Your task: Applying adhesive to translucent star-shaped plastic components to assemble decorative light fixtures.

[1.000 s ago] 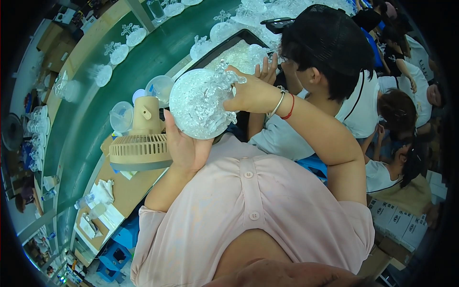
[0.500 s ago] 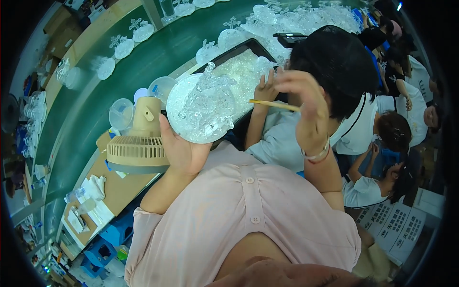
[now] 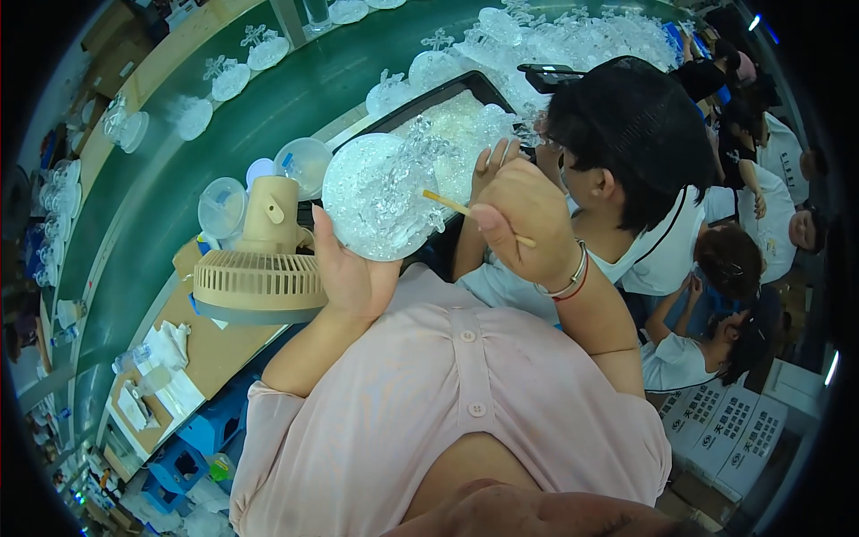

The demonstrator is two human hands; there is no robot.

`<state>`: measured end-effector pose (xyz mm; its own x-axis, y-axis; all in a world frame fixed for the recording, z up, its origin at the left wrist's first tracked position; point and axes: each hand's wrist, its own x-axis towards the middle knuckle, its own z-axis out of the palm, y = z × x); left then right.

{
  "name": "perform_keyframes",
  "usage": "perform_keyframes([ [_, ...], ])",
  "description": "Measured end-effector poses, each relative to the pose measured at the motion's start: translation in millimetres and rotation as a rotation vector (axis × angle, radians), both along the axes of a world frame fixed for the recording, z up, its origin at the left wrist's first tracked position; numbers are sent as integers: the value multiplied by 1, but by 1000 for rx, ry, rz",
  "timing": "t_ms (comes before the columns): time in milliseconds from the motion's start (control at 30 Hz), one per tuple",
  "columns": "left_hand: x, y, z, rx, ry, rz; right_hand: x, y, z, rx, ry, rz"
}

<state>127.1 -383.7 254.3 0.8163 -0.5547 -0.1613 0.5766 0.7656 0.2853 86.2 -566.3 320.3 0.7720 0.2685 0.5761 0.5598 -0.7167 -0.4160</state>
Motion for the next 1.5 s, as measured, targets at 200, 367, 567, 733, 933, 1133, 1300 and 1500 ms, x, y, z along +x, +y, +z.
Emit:
perform_keyframes([
  [200,2,-2,1,6,-8,11,4,-1,2,-2,15,20],
  [367,4,-5,1,44,-6,48,7,-6,-2,-53,32,24],
  [567,5,-4,1,83,-52,68,8,-6,-2,-14,57,23],
  [733,4,-4,4,101,-57,68,10,-8,-1,38,48,17],
  [933,5,-2,6,98,-32,45,9,-11,0,47,17,37],
  [1133,6,2,9,59,-19,45,3,-16,6,62,57,36],
  [1300,7,10,3,-57,17,53,-4,-21,12,126,43,19],
  [1500,6,12,6,-133,-4,11,-7,-19,5,88,-62,48],
])
